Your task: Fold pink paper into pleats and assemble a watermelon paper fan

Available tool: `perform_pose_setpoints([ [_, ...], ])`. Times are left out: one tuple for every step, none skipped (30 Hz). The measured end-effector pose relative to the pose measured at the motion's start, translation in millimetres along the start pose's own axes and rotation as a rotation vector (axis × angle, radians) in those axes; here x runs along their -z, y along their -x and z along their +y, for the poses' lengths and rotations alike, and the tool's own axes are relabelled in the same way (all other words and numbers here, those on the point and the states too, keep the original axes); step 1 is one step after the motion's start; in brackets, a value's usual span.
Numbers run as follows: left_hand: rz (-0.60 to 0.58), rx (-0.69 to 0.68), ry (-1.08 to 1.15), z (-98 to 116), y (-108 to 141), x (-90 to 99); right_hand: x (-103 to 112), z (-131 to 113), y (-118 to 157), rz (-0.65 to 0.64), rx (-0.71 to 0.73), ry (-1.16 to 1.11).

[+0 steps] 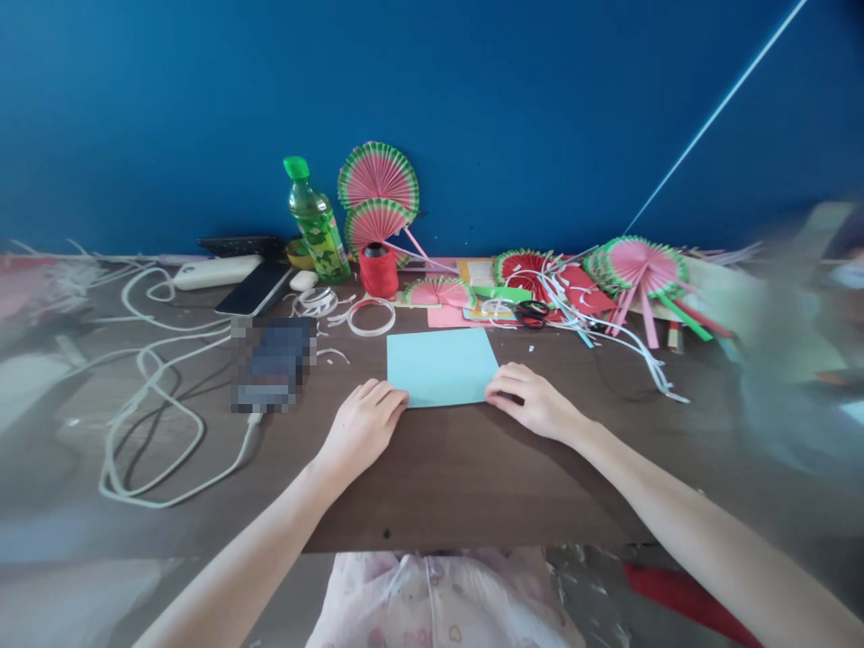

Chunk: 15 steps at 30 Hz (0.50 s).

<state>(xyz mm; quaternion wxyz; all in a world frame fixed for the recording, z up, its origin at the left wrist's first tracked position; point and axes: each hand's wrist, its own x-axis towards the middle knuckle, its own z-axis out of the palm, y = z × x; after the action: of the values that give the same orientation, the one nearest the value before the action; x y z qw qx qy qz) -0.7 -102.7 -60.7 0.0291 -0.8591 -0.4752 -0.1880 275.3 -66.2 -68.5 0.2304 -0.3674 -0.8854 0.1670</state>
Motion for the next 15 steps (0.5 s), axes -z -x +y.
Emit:
perform_pose_setpoints([
  [-0.009,0.02,0.034,-0.8,-1.0,-0.6,0.1,-0.3,-1.4,-0.001,-0.027,-0.011],
  [-0.019,0.041,0.065,-1.6,-2.1,-1.1,0.3,-0.6,-2.7,-0.003,-0.063,-0.027],
  [-0.027,0.063,0.092,-2.2,-3.2,-1.5,0.4,-1.0,-4.0,-0.01,-0.104,-0.048],
  [-0.03,0.083,0.116,-2.6,-4.1,-1.7,0.5,-1.2,-5.1,-0.016,-0.143,-0.071],
  [-0.03,0.102,0.135,-2.9,-5.0,-1.9,0.4,-1.3,-6.1,-0.022,-0.176,-0.094],
  [-0.03,0.114,0.152,-3.2,-5.7,-2.1,0.2,-1.3,-7.0,-0.026,-0.201,-0.114],
  [-0.031,0.12,0.168,-3.4,-6.2,-2.2,-0.2,-1.1,-7.6,-0.026,-0.224,-0.133],
  [-0.032,0.12,0.182,-3.6,-6.4,-2.4,-0.7,-0.7,-8.0,-0.02,-0.246,-0.149],
  [-0.035,0.117,0.192,-3.8,-6.5,-2.5,-1.3,-0.3,-8.3,-0.012,-0.263,-0.161],
  [-0.04,0.11,0.2,-4.1,-6.4,-2.7,-1.9,0.3,-8.3,-0.004,-0.273,-0.166],
  [-0.043,0.105,0.204,-4.4,-6.2,-3.0,-2.5,0.9,-8.2,0.001,-0.274,-0.165],
  [-0.041,0.1,0.207,-4.7,-5.9,-3.1,-3.0,1.4,-8.0,0.004,-0.265,-0.156],
  [-0.036,0.098,0.207,-5.0,-5.6,-3.2,-3.3,1.8,-7.7,0.005,-0.249,-0.142],
  [-0.031,0.095,0.207,-5.2,-5.2,-3.2,-3.6,2.1,-7.4,0.004,-0.229,-0.127],
  [-0.027,0.093,0.207,-5.3,-5.0,-3.1,-3.7,2.2,-7.1,0.006,-0.209,-0.114],
])
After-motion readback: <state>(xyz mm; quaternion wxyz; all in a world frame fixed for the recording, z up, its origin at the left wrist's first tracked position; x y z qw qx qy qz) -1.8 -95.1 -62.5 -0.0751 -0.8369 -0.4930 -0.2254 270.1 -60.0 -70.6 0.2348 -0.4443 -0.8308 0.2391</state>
